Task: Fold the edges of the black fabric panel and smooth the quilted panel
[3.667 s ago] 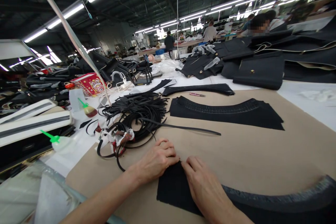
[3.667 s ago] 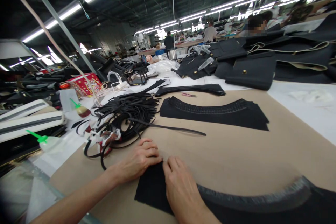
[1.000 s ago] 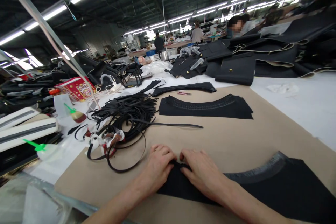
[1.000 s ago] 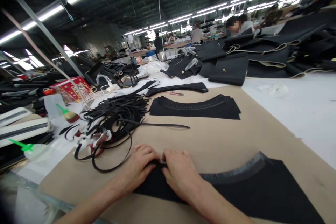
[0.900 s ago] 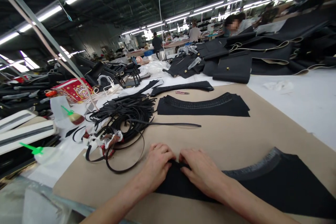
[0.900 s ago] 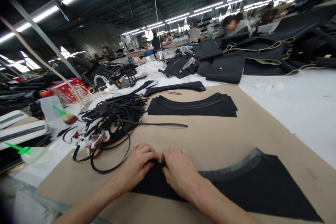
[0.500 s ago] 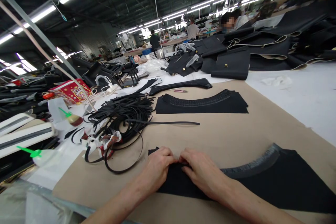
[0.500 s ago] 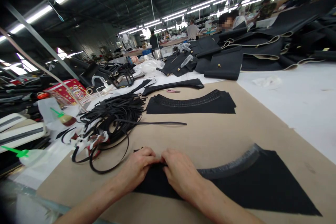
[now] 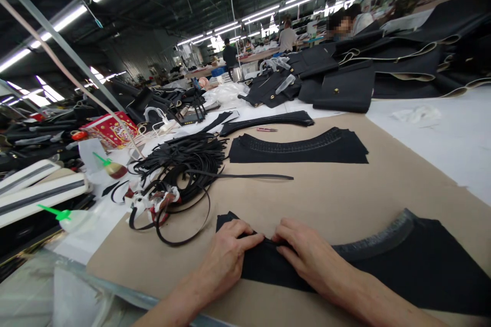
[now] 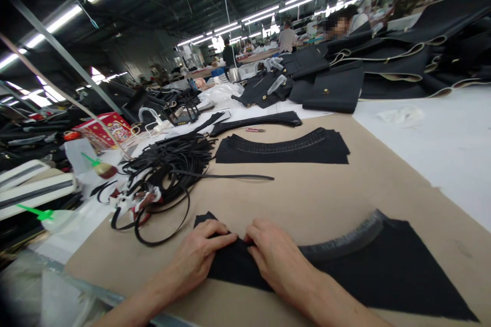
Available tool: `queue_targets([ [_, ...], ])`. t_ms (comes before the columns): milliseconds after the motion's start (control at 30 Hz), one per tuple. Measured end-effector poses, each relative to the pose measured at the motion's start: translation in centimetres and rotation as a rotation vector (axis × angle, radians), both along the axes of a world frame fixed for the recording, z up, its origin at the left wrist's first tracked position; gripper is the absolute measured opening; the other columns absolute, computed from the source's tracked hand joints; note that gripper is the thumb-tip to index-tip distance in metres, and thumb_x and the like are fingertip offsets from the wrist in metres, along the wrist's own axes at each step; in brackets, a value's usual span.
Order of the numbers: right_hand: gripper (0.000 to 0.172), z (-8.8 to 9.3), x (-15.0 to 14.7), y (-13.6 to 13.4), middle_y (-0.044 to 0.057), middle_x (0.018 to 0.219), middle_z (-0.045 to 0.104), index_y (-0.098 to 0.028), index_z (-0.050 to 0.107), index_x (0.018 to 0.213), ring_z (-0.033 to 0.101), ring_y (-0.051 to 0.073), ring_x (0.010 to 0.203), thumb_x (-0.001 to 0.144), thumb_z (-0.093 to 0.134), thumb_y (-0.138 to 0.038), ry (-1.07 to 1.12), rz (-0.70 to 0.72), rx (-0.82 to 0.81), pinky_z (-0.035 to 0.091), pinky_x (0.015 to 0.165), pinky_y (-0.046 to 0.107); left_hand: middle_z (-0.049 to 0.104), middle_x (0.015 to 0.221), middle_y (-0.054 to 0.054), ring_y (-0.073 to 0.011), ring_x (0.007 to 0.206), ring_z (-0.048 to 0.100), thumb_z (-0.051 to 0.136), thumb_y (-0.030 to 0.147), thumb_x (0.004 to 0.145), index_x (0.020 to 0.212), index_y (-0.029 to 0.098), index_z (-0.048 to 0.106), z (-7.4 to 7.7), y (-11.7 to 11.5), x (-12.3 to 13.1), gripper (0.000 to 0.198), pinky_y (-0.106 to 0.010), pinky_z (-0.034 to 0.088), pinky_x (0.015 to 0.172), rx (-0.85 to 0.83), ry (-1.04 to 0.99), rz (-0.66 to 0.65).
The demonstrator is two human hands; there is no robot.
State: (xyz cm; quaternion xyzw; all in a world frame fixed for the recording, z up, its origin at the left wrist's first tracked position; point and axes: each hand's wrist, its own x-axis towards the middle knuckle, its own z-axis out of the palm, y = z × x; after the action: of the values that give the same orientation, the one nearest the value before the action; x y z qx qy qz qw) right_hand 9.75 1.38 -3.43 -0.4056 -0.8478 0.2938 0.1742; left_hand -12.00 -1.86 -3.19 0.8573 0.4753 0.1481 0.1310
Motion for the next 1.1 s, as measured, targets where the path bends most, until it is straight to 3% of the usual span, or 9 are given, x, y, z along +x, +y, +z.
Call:
queue_targets([
  [233, 0.019, -0.2, 1.0, -0.5, 0.003, 0.094, 0.057, -0.018, 0.062, 0.091, 0.054, 0.018, 0.089, 0.086, 0.052, -0.002, 0.031, 0.029, 0.025, 0.042, 0.082, 0.029, 0.059, 0.098, -0.003, -0.02, 0.093, 0.052, 0.041, 0.004, 0.087, 0.12, 0.033, 0.06, 0.6, 0.0, 1.5, 0.048, -0.04, 0.044, 0.087, 0.04, 0.057, 0.06],
  [367, 0.02, -0.3, 1.1, -0.6, 0.003, 0.095, 0.057, -0.018, 0.062, 0.092, 0.053, 0.018, 0.09, 0.086, 0.05, -0.003, 0.018, 0.037, 0.058, 0.041, 0.083, 0.03, 0.059, 0.104, -0.004, -0.0207, 0.098, 0.052, 0.041, 0.002, 0.085, 0.111, 0.027, 0.064, -0.2, -0.3, 2.8, 0.043, -0.039, 0.045, 0.089, 0.078, -0.044, 0.108],
  [500, 0.019, -0.3, 1.2, -0.7, 0.003, 0.094, 0.056, -0.018, 0.062, 0.09, 0.053, 0.018, 0.089, 0.085, 0.051, -0.002, 0.02, 0.023, 0.088, 0.041, 0.083, 0.03, 0.063, 0.1, -0.006, -0.0197, 0.093, 0.055, 0.038, 0.002, 0.086, 0.108, 0.02, 0.065, -1.3, -0.7, 3.7, 0.039, -0.035, 0.049, 0.084, 0.071, -0.134, 0.071],
  [733, 0.016, -0.1, 2.1, -0.5, 0.001, 0.09, 0.057, -0.019, 0.061, 0.084, 0.054, 0.016, 0.085, 0.082, 0.057, -0.003, 0.021, -0.02, 0.014, 0.041, 0.076, 0.026, 0.065, 0.095, -0.006, -0.0178, 0.09, 0.058, 0.04, 0.008, 0.091, 0.108, 0.019, 0.066, -1.5, -1.0, 3.7, 0.033, -0.029, 0.051, 0.079, 0.088, -0.214, 0.039],
  [1100, 0.017, -0.1, 5.7, -0.6, 0.001, 0.091, 0.055, -0.02, 0.06, 0.086, 0.053, 0.016, 0.087, 0.091, 0.05, -0.008, 0.048, 0.076, 0.062, 0.041, 0.079, 0.027, 0.063, 0.104, -0.009, -0.0205, 0.099, 0.056, 0.036, 0.005, 0.088, 0.115, 0.02, 0.064, -1.9, -1.7, 3.8, 0.041, -0.036, 0.053, 0.086, 0.169, -0.142, 0.022],
])
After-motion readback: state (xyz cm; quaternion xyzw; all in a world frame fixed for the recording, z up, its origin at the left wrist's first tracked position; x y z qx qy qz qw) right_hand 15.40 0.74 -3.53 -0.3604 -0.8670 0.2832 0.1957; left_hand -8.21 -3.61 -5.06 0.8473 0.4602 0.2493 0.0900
